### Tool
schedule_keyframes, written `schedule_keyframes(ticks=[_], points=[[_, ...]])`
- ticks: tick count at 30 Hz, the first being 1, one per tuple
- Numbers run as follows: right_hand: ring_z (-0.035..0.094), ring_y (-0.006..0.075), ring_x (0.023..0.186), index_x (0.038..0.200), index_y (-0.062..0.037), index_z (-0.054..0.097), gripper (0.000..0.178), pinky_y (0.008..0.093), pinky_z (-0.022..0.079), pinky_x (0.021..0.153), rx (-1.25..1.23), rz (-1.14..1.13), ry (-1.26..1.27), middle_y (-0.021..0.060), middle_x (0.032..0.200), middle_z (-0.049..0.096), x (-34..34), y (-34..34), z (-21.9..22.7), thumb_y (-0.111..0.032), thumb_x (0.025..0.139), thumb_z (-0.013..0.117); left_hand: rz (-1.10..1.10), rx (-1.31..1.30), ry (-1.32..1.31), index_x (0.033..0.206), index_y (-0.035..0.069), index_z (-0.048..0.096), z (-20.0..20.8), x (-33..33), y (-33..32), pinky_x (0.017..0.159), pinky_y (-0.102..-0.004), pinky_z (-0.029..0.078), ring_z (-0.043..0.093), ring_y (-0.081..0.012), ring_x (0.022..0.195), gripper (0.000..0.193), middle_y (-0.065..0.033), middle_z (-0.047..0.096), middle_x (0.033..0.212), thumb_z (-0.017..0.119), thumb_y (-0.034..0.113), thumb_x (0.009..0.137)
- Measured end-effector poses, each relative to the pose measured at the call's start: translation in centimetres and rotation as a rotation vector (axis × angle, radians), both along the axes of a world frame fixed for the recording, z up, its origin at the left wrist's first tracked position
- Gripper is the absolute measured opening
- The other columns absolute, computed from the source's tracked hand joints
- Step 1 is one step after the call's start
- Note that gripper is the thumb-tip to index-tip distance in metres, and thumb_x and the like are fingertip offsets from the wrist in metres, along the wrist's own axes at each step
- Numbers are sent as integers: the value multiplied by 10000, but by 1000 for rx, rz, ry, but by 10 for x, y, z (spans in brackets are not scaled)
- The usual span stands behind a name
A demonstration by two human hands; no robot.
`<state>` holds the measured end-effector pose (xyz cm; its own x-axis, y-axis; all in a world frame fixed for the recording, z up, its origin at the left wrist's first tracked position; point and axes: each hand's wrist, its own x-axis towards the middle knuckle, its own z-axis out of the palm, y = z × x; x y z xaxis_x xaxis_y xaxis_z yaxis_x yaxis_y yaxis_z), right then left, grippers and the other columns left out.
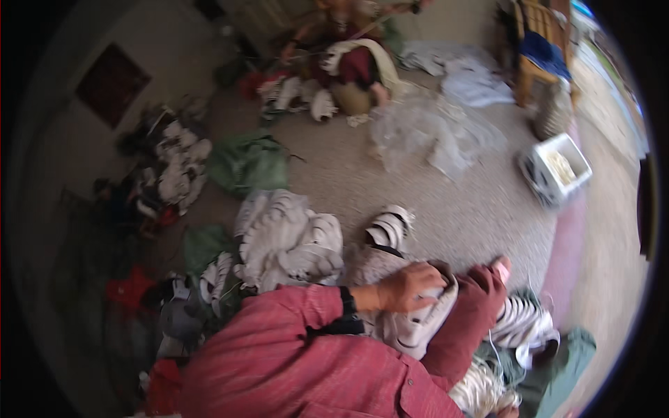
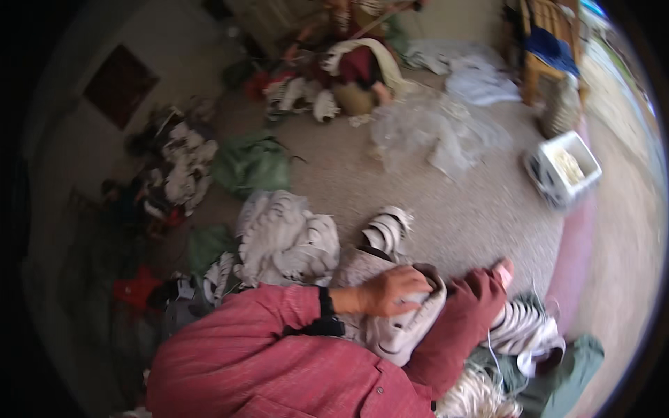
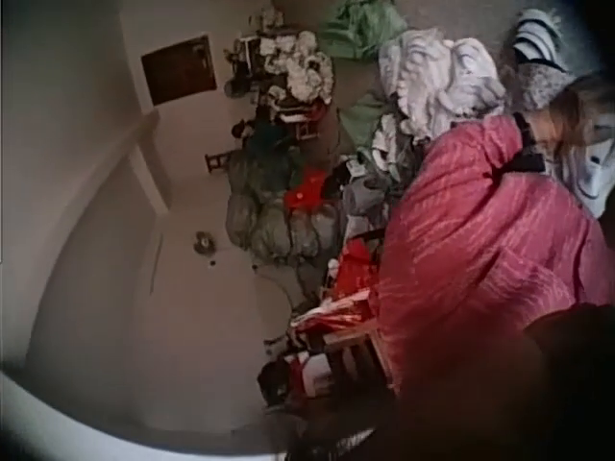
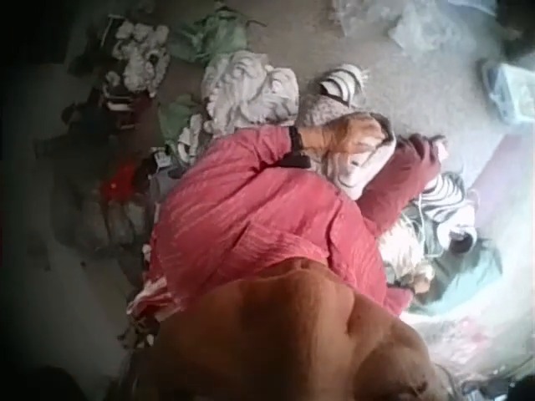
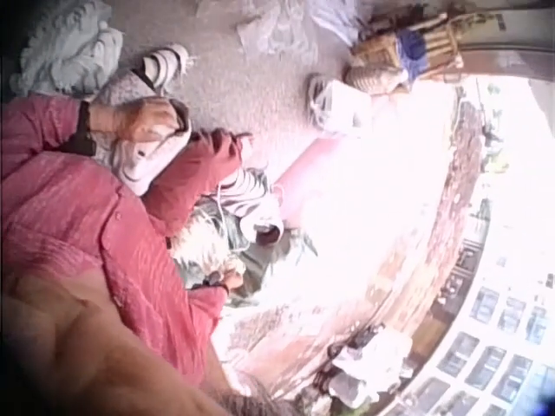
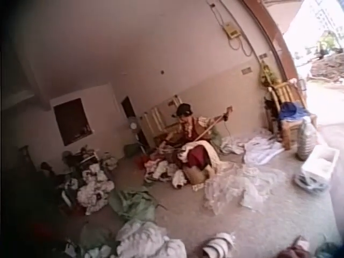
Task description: Thread laces into the eyelets of shoe uppers during manufacturing.
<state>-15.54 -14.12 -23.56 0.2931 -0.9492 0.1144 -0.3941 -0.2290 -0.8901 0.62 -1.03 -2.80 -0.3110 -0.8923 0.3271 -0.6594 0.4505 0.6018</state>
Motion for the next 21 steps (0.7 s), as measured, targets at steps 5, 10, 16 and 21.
schedule_keyframes(ticks=[5, 10, 16, 21], points=[[673, 242, 887, 1122, -58, 647, 276, 363, 533, 789, -160, 26, -171, 104, 1002, 698, 38, 34, 58, -226, 917, 571, 93, -61, 29, 1141, 24, 607, -2, 14, 8, 968, -424, 418, 543, -323, 1069, 378, -135, 582, 1109, 674, 216, 822], [673, 245, 880, 1107, -30, 635, 281, 350, 540, 772, -313, -24, -294, 116, 987, 695, 31, 111, 107, -233, 937, 542, 66, -68, 61, 1125, 24, 598, -6, 19, 1, 944, -428, 423, 542, -328, 1045, 378, -135, 576, 1081, 680, 226, 816], [674, 249, 873, 1090, 3, 621, 300, 335, 549, 752, -471, -116, -439, 130, 969, 690, 67, 58, 214, -241, 960, 506, 19, -79, 64, 1110, 28, 601, -13, 18, -2, 917, -423, 425, 544, -323, 1020, 389, -133, 576, 1072, 686, 262, 811], [674, 252, 866, 1075, 31, 609, 324, 323, 557, 734, -577, -161, -543, 142, 954, 687, 91, 86, 290, -248, 980, 476, -2, -68, 88, 1116, 26, 602, -19, 16, 9, 916, -426, 430, 546, -325, 1033, 407, -132, 578, 1083, 702, 262, 799]])
